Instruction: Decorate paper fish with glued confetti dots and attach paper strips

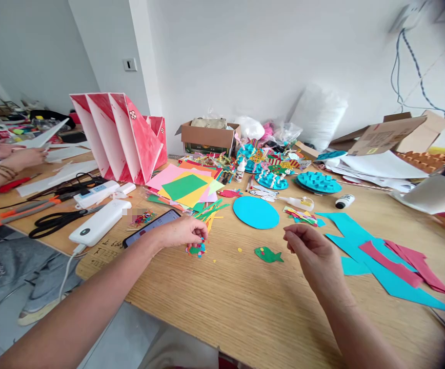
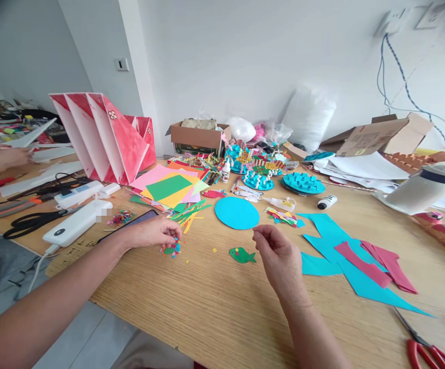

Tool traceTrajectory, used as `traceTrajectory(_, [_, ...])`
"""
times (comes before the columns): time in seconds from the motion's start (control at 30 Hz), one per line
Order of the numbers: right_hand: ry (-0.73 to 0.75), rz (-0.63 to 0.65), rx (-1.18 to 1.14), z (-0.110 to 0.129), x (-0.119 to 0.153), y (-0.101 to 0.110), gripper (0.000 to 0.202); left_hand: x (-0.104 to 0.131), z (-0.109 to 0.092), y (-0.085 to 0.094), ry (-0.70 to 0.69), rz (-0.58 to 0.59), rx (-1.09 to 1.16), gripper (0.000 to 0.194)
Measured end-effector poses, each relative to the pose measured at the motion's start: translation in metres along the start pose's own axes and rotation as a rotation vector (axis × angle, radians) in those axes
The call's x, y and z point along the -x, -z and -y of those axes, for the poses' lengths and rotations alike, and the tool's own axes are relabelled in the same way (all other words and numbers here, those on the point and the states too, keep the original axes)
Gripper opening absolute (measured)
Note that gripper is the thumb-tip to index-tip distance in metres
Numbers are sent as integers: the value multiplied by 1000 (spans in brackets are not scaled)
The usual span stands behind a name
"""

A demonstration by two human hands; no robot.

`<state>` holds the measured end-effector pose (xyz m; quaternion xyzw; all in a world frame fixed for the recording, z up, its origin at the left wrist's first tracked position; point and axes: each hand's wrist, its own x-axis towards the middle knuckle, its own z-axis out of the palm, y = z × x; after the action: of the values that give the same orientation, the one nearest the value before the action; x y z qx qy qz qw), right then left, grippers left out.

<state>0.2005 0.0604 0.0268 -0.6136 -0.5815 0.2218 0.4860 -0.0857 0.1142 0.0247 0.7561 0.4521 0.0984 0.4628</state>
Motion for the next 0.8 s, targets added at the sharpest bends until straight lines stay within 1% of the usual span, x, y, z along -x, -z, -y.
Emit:
traceTrajectory(0.17, [5, 131, 7, -4, 4, -8, 18, 4, -5, 3, -72, -78, -229, 17])
traceTrajectory(0.23, [19, 226, 4, -3, 7, -15, 17, 6, -7, 3, -87, -102, -269, 19])
traceTrajectory(0.3, [11, 354, -9, 2, 12, -23, 14, 8, -11, 2, -77, -106, -267, 20])
traceTrajectory(0.37, [-42, 499, -47, 14, 16, -30, 11, 11, -15, -1, -64, -103, -241, 20])
traceTrajectory(0.43, [-139, 660, -120, 28, 19, -37, 9, 13, -20, -3, -67, -107, -227, 19])
traceTrajectory(0.47, [-187, 719, -151, 35, 19, -40, 9, 13, -23, -4, -73, -111, -223, 19])
traceTrajectory(0.5, [-238, 752, -186, 41, 20, -44, 10, 14, -25, -6, -80, -111, -219, 19])
traceTrajectory(0.57, [-335, 763, -247, 48, 19, -53, 13, 15, -30, -8, -95, -101, -206, 20])
traceTrajectory(0.67, [-439, 748, -331, 51, 17, -67, 15, 16, -35, -11, -139, -84, -186, 19])
traceTrajectory(0.8, [-459, 761, -414, 51, 18, -82, 9, 17, -37, -13, -162, -87, -135, 16])
